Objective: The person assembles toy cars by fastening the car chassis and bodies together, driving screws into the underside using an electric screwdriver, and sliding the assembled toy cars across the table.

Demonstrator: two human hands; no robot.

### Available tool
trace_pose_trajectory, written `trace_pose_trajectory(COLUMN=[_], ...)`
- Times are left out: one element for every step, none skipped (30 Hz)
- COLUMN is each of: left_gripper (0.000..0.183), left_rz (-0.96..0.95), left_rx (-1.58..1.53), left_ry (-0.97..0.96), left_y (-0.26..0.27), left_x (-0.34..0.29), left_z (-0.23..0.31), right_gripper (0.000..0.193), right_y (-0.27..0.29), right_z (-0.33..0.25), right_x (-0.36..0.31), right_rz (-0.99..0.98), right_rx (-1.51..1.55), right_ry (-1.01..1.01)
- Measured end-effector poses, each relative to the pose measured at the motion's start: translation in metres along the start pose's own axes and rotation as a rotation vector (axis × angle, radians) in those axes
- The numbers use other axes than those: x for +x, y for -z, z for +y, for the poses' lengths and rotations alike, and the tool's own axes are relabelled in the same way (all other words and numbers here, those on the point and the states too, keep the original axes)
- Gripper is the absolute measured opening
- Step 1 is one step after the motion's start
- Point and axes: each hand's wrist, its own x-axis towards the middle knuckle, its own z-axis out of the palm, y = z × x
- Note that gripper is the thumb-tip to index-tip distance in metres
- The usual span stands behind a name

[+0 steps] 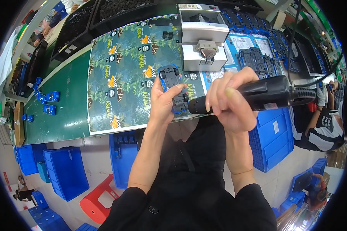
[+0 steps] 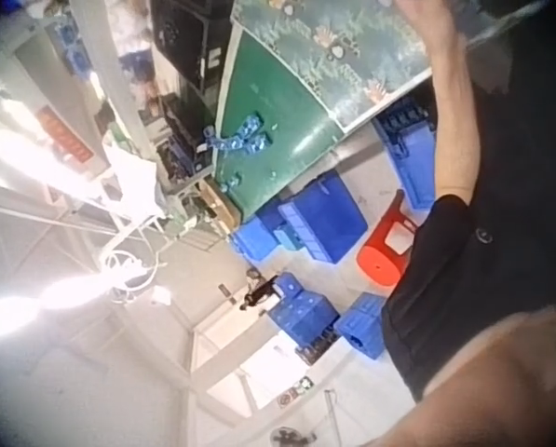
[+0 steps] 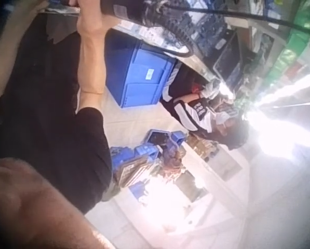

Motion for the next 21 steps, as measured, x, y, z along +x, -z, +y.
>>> trace_pose_trajectory(left_gripper=[0.043, 0.043, 0.042, 0.040, 0.040, 0.039, 0.037, 0.037, 0.036, 0.035, 0.035, 0.033, 0.032, 0.032, 0.030, 0.029, 0.029, 0.029, 0.030, 0.030, 0.030], left_rz=[0.001, 0.003, 0.015, 0.027, 0.030, 0.025, 0.019, 0.022, 0.014, 0.006, 0.012, 0.019, 0.026, 0.027, 0.031, 0.034, 0.034, 0.026, 0.017, 0.016, 0.027], left_rx=[-0.012, -0.013, -0.036, -0.060, -0.060, -0.043, -0.026, -0.026, -0.022, -0.018, -0.016, -0.012, -0.008, -0.007, -0.009, -0.011, -0.009, -0.010, -0.010, -0.009, -0.018], left_ry=[-0.003, -0.002, 0.028, 0.058, 0.062, 0.065, 0.069, 0.072, 0.077, 0.082, 0.083, 0.088, 0.094, 0.097, 0.098, 0.099, 0.101, 0.103, 0.104, 0.103, 0.101], left_y=[0.000, -0.001, -0.001, -0.002, -0.002, -0.003, -0.003, -0.003, -0.001, 0.000, 0.000, 0.000, -0.001, -0.002, -0.003, -0.004, -0.005, -0.004, -0.004, -0.004, -0.006], left_x=[0.000, 0.000, -0.001, -0.001, -0.001, 0.000, 0.000, 0.000, 0.001, 0.000, 0.000, 0.000, 0.000, 0.000, 0.000, 0.000, 0.001, 0.002, 0.003, 0.004, 0.004], left_z=[-0.001, -0.001, 0.000, 0.000, 0.000, 0.001, 0.001, 0.002, 0.002, 0.003, 0.003, 0.003, 0.003, 0.003, 0.004, 0.004, 0.003, 0.002, 0.001, 0.001, 0.002], right_gripper=[0.011, 0.012, 0.013, 0.013, 0.018, 0.022, 0.025, 0.025, 0.026, 0.027, 0.027, 0.027, 0.028, 0.028, 0.028, 0.025, 0.023, 0.023, 0.023, 0.023, 0.023], right_y=[0.001, 0.002, 0.001, -0.001, -0.005, -0.007, -0.007, -0.006, -0.006, -0.006, -0.006, -0.005, -0.005, -0.005, -0.004, -0.002, -0.001, 0.000, 0.002, 0.003, 0.003], right_z=[0.004, 0.008, 0.012, 0.013, 0.015, 0.015, 0.013, 0.013, 0.014, 0.015, 0.017, 0.018, 0.018, 0.019, 0.020, 0.022, 0.023, 0.024, 0.024, 0.025, 0.024], right_x=[-0.001, -0.002, -0.002, -0.003, -0.004, -0.005, -0.007, -0.009, -0.011, -0.012, -0.012, -0.012, -0.012, -0.012, -0.012, -0.010, -0.010, -0.010, -0.009, -0.009, -0.009], right_rz=[0.000, -0.020, -0.040, -0.038, 0.005, 0.046, 0.047, 0.049, 0.024, 0.000, 0.001, 0.010, 0.020, 0.030, 0.033, -0.011, -0.054, -0.053, -0.057, -0.062, -0.062], right_rx=[0.000, -0.052, -0.103, -0.103, -0.039, 0.027, 0.087, 0.087, 0.052, 0.017, 0.022, 0.043, 0.064, 0.085, 0.086, 0.019, -0.048, -0.048, -0.067, -0.086, -0.085], right_ry=[-0.002, -0.014, -0.025, -0.029, -0.064, -0.099, -0.134, -0.138, -0.121, -0.104, -0.108, -0.112, -0.116, -0.120, -0.121, -0.043, 0.035, 0.034, 0.038, 0.042, 0.043])
